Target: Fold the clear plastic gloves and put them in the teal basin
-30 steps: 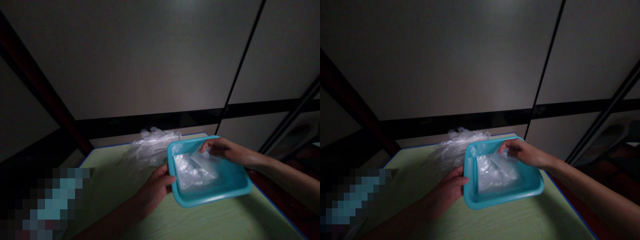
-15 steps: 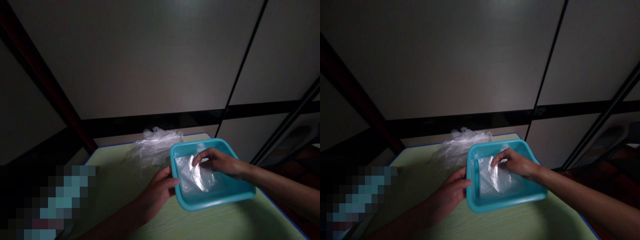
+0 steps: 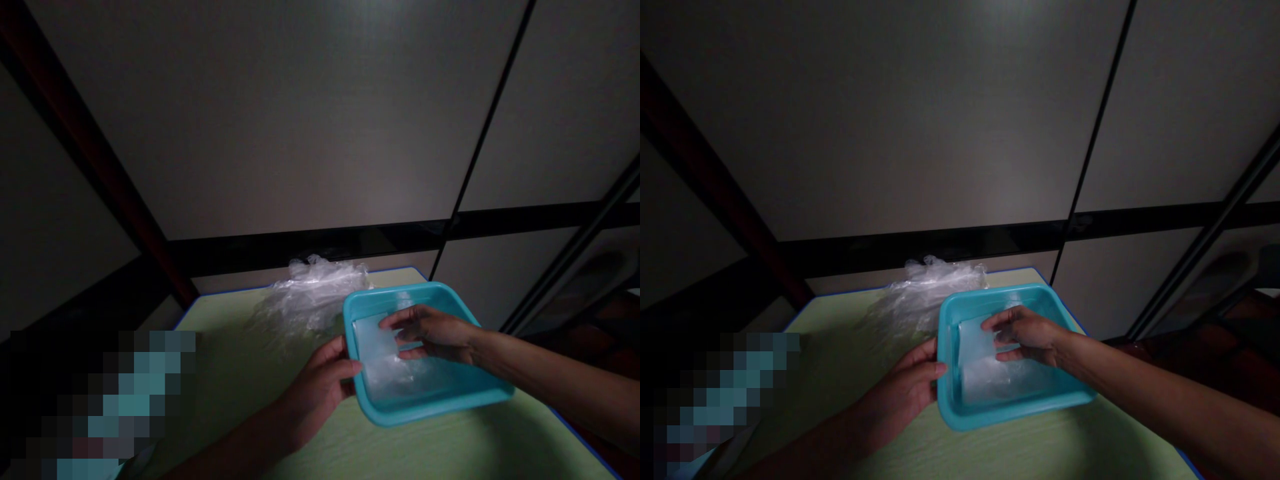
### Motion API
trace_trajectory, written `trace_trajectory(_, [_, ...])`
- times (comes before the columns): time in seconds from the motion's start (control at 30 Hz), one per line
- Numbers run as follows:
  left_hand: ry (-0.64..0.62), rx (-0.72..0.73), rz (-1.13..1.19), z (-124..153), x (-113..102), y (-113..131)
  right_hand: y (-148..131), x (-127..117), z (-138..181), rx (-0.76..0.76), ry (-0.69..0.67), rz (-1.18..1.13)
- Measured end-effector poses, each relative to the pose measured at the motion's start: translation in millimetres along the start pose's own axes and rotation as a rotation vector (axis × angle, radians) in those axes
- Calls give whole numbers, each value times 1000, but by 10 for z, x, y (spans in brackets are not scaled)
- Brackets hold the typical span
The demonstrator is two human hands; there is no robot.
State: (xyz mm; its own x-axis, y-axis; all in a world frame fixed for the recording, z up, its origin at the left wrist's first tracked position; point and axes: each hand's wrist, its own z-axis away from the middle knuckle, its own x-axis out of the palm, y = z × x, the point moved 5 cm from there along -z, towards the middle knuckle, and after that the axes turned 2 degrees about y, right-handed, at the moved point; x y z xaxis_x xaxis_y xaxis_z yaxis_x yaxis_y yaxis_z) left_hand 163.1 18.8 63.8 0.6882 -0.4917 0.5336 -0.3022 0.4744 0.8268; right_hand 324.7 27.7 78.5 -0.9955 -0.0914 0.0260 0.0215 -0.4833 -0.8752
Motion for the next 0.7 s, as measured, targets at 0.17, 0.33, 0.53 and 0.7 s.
trace_trajectory(0.17, [-13, -14, 12, 25, 22, 16, -22, 12, -43, -89, -32, 210])
trace_trajectory(0.33, [-18, -9, -8, 36, 29, 19, -58, -13, -95, -190, -75, 494])
trace_trajectory(0.53, [-10, -12, -5, 37, 24, 13, -195, -23, -11, -421, -1, 908])
trace_trajectory(0.7, [-38, -40, 1, 51, 53, 24, -199, 48, 55, -593, 3, 1025])
